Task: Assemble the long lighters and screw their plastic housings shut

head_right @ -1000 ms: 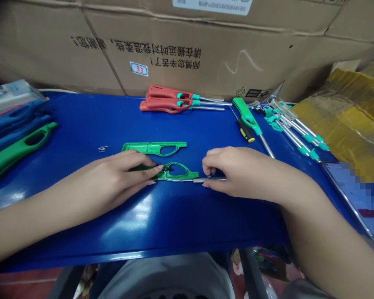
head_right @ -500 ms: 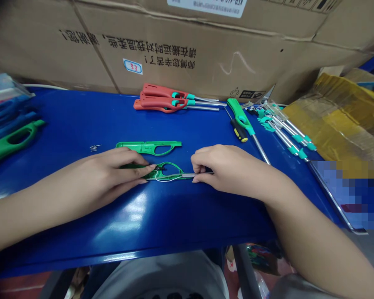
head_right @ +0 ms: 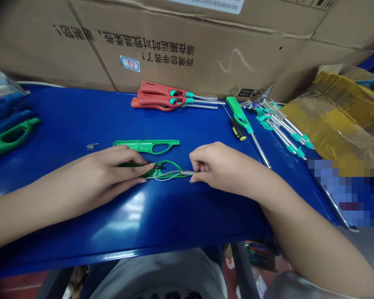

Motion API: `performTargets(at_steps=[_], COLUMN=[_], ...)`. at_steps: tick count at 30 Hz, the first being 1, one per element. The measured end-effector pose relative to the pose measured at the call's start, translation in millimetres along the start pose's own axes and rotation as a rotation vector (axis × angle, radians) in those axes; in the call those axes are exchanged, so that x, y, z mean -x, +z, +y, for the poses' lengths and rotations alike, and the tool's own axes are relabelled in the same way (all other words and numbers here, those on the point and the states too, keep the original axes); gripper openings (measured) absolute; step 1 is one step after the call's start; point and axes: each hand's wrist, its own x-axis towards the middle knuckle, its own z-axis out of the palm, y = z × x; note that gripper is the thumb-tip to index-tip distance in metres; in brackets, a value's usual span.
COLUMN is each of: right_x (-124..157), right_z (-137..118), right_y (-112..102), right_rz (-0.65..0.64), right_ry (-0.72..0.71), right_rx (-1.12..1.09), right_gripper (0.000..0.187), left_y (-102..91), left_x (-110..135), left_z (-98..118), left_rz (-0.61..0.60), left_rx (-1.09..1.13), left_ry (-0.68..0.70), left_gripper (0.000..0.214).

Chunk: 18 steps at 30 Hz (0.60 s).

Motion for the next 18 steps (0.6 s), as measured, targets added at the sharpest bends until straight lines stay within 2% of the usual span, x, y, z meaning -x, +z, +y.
performTargets(at_steps=[6,13,18], right_x=[3.8,5.3,6.0], right_z=[2.2,-0.5,-1.8], right_y=[-2.6,-3.9,-3.5], right_rz=[-0.016,-0.023,0.003], right_ry=[0.019,-0.181,-0.14], right_rx=[0.027,0.146,0.132], right_gripper=[0.028,0.02,0.017], left_y=[-0.1,1.2,-0.4], left_x=[0.6,-0.3,-0.8], left_z=[-0.2,-0.4,0.7], left_rz=[0.014,0.012,0.012], left_rx=[0.004,0.025,0.035], left_ry=[0.005,0.003,0.006], left_gripper=[0.034,0.033,0.034])
